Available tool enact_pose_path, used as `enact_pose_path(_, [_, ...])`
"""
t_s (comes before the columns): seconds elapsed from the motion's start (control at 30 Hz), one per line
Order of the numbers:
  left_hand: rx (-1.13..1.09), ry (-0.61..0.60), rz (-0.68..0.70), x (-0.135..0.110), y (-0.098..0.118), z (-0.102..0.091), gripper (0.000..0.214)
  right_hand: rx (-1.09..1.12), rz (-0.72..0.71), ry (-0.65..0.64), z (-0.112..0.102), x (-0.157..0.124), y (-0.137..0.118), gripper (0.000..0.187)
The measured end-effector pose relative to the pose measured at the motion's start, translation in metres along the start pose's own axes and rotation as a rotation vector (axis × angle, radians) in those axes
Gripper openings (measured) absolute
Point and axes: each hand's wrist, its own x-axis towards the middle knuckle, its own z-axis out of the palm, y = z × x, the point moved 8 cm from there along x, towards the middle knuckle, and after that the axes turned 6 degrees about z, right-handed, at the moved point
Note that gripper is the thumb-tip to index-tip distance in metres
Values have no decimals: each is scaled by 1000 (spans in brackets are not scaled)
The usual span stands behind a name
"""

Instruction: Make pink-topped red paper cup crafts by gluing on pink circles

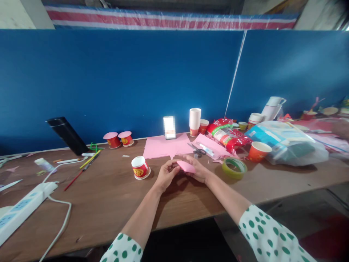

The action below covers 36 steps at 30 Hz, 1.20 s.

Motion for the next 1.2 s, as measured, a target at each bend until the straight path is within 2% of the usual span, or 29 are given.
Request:
enact_pose_path(0.1, [-17, 30, -8, 0, 0, -1, 30, 12, -39, 32, -2, 2, -1, 51])
enact_pose_path(0.2, [-65, 80, -27, 1, -2, -6, 26, 69, -89, 120, -11, 6, -4, 39])
enact_pose_path(0.33, [-141, 152, -21, 2, -5, -16, 28, 146, -41, 214, -24, 9, 0, 48])
enact_pose_path(0.53, [-144, 129, -60, 2, -8, -14, 30, 40, -88, 202, -19, 3, -5, 30])
enact_pose_path(0.77, [-177, 164, -88, 2, -7, -15, 46, -28, -55, 143, -10, 4, -3, 32])
enact_pose_path(0.9, [-224, 215, -94, 3, -8, -17, 45, -25, -53, 142, -13, 6, 0, 32])
enact_pose_path(1.1, [-226, 131, -110, 2, -9, -9, 42, 10, -66, 154, -13, 6, -1, 35])
enact_pose_path(1.2, [-224, 143, -105, 2, -10, -10, 38, 6, -66, 125, -10, 6, -1, 34])
